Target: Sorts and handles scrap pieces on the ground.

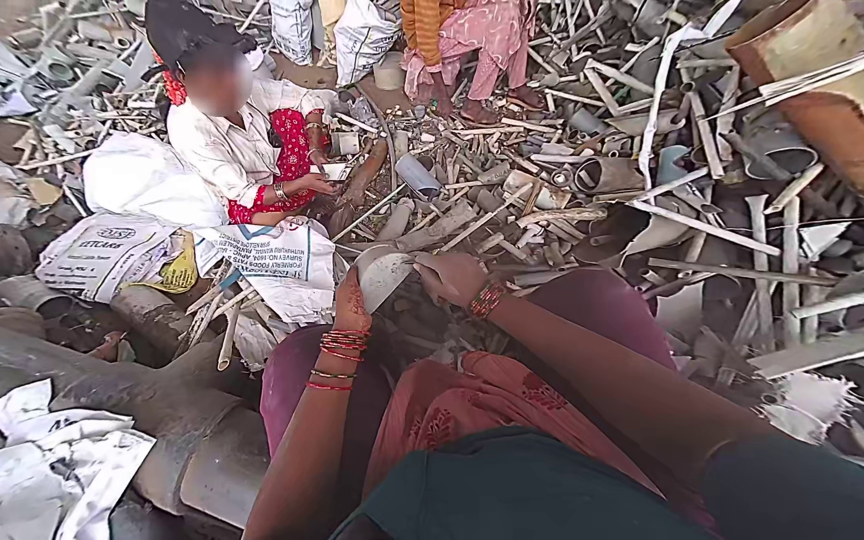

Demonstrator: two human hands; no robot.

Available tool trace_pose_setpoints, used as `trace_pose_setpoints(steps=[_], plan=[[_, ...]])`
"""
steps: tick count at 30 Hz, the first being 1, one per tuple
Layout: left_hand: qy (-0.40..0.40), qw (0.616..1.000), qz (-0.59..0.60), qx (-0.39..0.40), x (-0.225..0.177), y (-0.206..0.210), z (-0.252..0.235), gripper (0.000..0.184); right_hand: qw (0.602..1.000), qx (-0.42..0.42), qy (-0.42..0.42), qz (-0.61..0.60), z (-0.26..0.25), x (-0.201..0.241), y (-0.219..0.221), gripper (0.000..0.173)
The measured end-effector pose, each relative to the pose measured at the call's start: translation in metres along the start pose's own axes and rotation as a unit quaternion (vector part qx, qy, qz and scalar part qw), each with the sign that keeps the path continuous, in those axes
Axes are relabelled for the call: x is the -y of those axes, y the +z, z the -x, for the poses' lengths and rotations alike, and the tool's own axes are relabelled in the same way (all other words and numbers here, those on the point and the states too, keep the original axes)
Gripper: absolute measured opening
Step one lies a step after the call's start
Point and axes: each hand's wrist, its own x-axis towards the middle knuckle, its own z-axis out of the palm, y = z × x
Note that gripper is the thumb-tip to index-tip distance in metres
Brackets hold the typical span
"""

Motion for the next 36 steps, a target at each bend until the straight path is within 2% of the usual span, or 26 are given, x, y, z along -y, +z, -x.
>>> trace_pose_setpoints(steps=[10, 16, 22, 28, 32, 36], plan=[[0.001, 1.000, -0.020, -0.008, 0.001, 0.001, 0.000, 0.044, 0.997, 0.044, -0.061, -0.005, 0.003, 0.012, 0.007, 0.043], [-0.002, 0.999, -0.030, -0.012, -0.004, 0.002, 0.005, 0.044, 1.000, -0.002, -0.026, 0.000, 0.001, 0.005, 0.002, 0.038], [0.020, 0.999, -0.041, 0.005, 0.000, -0.004, 0.004, 0.045, 0.996, 0.064, -0.069, 0.008, 0.003, 0.011, 0.006, 0.038], [0.009, 0.999, -0.032, 0.005, -0.002, -0.007, 0.006, 0.044, 0.998, 0.036, -0.044, 0.022, 0.002, 0.012, 0.005, 0.035], [0.007, 1.000, -0.030, 0.004, 0.000, -0.009, 0.006, 0.041, 0.995, 0.069, -0.066, 0.011, 0.004, 0.016, 0.004, 0.037], [0.017, 0.999, -0.031, 0.012, -0.002, -0.009, 0.009, 0.040, 0.994, 0.047, -0.096, -0.006, 0.003, 0.012, 0.011, 0.036]])
